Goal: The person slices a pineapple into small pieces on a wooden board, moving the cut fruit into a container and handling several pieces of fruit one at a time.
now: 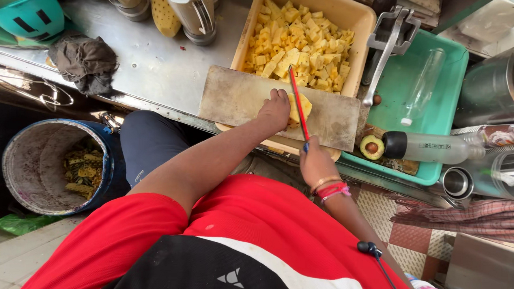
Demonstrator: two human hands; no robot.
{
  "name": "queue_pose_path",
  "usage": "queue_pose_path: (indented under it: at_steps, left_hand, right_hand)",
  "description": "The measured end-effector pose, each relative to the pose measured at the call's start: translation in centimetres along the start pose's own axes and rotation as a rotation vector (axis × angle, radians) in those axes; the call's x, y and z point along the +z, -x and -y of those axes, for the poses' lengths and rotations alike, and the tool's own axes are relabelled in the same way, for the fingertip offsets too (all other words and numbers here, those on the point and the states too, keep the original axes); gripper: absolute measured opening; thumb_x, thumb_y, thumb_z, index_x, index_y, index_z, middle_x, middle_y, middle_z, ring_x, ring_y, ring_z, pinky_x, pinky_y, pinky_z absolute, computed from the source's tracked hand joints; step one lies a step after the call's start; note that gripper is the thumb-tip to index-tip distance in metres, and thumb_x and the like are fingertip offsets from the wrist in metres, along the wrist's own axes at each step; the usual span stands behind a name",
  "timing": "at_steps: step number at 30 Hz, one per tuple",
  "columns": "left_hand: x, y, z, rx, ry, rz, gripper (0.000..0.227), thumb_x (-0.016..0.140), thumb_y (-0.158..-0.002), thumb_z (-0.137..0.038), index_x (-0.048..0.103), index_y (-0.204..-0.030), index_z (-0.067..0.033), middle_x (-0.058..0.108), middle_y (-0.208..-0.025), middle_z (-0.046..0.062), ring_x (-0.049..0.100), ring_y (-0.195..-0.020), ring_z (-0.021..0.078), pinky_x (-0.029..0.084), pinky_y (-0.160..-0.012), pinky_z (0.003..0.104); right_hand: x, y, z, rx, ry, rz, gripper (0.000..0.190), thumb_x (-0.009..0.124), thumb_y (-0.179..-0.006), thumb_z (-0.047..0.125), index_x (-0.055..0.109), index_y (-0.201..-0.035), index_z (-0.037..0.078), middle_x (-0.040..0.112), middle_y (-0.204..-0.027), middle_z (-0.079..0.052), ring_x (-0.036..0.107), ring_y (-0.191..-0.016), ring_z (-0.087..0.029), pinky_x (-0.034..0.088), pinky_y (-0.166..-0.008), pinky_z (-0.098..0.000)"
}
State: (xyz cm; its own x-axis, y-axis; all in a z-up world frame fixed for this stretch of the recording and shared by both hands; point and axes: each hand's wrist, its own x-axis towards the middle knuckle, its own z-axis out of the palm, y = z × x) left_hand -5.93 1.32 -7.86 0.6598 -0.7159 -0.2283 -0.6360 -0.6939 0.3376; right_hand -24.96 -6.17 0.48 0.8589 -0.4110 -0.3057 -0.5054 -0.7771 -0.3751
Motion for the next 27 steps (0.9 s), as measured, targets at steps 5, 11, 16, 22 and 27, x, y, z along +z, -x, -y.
queue_pose_path:
  at_steps: [5, 11, 16, 22, 27]
  left_hand:
    - [1.6, -0.6, 0.4, -0.117, 0.124, 0.057, 0.085, 0.091, -0.068, -0.013, 0.040, -0.130, 0.0143, 0.046, -0.130, 0.025, 0.057, -0.117, 0.0389, 0.057, -0.096, 0.039]
    - [0.7, 0.7, 0.9, -0.117, 0.177, -0.068, 0.061, 0.081, -0.080, -0.015, 0.045, -0.124, 0.0062, 0.054, -0.128, 0.023, 0.069, -0.106, 0.0384, 0.061, -0.085, 0.043]
    - [0.4, 1.0, 1.4, -0.160, 0.157, -0.074, 0.041, 0.066, -0.091, -0.014, 0.048, -0.123, 0.0045, 0.057, -0.125, 0.024, 0.071, -0.101, 0.0383, 0.060, -0.082, 0.046]
    - [2.2, -0.1, 1.0, -0.243, 0.226, -0.085, 0.030, 0.053, -0.098, -0.015, 0.050, -0.122, 0.0021, 0.059, -0.125, 0.023, 0.072, -0.101, 0.0379, 0.060, -0.082, 0.047]
    - [3.0, -0.2, 1.6, -0.188, 0.172, -0.105, 0.035, 0.056, -0.093, -0.015, 0.050, -0.122, 0.0037, 0.058, -0.124, 0.023, 0.071, -0.101, 0.0374, 0.062, -0.079, 0.045]
  right_hand:
    - [6.2, -2.0, -1.3, 0.067, -0.043, 0.052, 0.036, 0.056, -0.100, 0.022, 0.038, -0.122, 0.000, 0.068, -0.088, -0.036, 0.066, -0.086, -0.056, 0.052, -0.076, -0.0628]
    - [5.7, -2.2, -1.9, -0.001, -0.145, 0.061, 0.037, 0.058, -0.098, 0.021, 0.039, -0.122, 0.001, 0.067, -0.085, -0.036, 0.067, -0.084, -0.055, 0.053, -0.073, -0.0612]
    - [0.6, -1.1, 0.8, -0.090, -0.082, -0.031, 0.034, 0.058, -0.098, 0.020, 0.039, -0.120, 0.001, 0.067, -0.077, -0.031, 0.068, -0.075, -0.053, 0.051, -0.068, -0.0615]
    - [-0.5, -0.3, 2.5, 0.040, -0.102, 0.130, 0.033, 0.055, -0.099, 0.020, 0.038, -0.119, 0.000, 0.068, -0.078, -0.032, 0.070, -0.076, -0.051, 0.054, -0.071, -0.0605]
    - [3.7, -1.8, 0.2, -0.005, -0.063, 0.066, 0.038, 0.059, -0.097, 0.020, 0.039, -0.122, -0.001, 0.068, -0.086, -0.035, 0.067, -0.084, -0.054, 0.053, -0.075, -0.0613]
